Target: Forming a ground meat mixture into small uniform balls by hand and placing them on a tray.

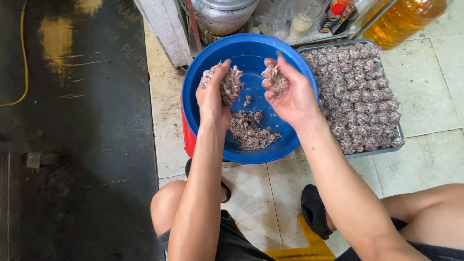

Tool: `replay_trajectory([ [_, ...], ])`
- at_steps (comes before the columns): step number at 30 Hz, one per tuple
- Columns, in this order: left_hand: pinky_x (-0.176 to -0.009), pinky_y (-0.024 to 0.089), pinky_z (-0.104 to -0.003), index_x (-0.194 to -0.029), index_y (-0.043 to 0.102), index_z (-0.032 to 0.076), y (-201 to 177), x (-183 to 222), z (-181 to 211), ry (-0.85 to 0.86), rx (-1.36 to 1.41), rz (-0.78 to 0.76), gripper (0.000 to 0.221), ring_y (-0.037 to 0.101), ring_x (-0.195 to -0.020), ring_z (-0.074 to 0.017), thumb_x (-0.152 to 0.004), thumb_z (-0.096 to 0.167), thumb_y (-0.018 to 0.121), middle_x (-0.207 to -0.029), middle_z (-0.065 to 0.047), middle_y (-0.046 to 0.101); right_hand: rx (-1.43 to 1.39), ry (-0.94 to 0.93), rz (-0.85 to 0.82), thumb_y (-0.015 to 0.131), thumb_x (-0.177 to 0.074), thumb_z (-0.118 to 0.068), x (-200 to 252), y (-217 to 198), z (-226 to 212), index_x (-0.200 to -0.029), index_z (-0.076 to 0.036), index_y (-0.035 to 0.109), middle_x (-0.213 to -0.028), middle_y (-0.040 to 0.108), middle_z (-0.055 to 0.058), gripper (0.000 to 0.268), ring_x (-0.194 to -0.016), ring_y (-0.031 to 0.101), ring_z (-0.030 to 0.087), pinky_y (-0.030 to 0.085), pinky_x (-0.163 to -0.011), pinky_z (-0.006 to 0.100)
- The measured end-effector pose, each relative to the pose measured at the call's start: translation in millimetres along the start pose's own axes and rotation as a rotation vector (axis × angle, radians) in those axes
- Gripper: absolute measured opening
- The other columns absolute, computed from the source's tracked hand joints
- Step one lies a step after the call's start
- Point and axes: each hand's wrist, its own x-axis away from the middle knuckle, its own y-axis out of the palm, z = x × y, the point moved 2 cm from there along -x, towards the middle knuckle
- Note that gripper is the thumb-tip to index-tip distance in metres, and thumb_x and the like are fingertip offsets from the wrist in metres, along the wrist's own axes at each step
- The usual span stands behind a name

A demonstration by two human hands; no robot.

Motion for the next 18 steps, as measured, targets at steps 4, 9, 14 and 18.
replay_trajectory([
  [4, -0.061, 0.057, -0.033, -0.107, 0.068, 0.004, 3.2, 4.0, 1.3, -0.029, 0.019, -0.034, 0.024, 0.069, -0.074, -0.0163, -0.088, 0.014, 0.079, -0.091, -0.007, 0.072, -0.215, 0.102, 0.042, 0.070, -0.098, -0.027, -3.8, -4.9, 13.0, -0.103, -0.005, 0.066, -0.087, 0.070, 0.007, 0.023, -0.083, 0.072, 0.020, 0.061, -0.068, 0.027],
  [9, -0.058, 0.056, -0.032, -0.107, 0.070, 0.004, 3.9, 4.6, 2.5, -0.053, -0.013, -0.042, 0.024, 0.069, -0.073, -0.0148, -0.088, 0.016, 0.078, -0.092, -0.006, 0.072, -0.167, 0.191, 0.224, 0.062, -0.102, -0.020, -12.1, -25.4, 33.3, -0.108, -0.007, 0.065, -0.094, 0.072, 0.006, 0.014, -0.084, 0.069, 0.011, 0.056, -0.068, 0.018],
  [14, -0.058, 0.058, -0.034, -0.107, 0.068, 0.004, 6.0, 4.6, 1.8, -0.058, -0.014, -0.034, 0.024, 0.070, -0.073, -0.0159, -0.088, 0.015, 0.078, -0.091, -0.006, 0.072, -0.246, 0.173, -0.047, 0.068, -0.106, -0.037, -34.4, -85.0, 65.9, -0.095, -0.012, 0.064, -0.079, 0.063, 0.001, 0.028, -0.062, 0.055, 0.007, 0.040, -0.046, 0.018],
  [18, -0.059, 0.058, -0.033, -0.109, 0.067, 0.004, 4.5, 3.6, 2.2, -0.045, -0.022, -0.050, 0.027, 0.070, -0.074, -0.0158, -0.087, 0.016, 0.079, -0.091, -0.005, 0.072, -0.272, 0.215, 0.027, 0.059, -0.106, -0.045, -24.1, -51.1, 59.7, -0.088, -0.012, 0.059, -0.078, 0.062, 0.004, 0.038, -0.059, 0.057, 0.012, 0.042, -0.046, 0.024],
])
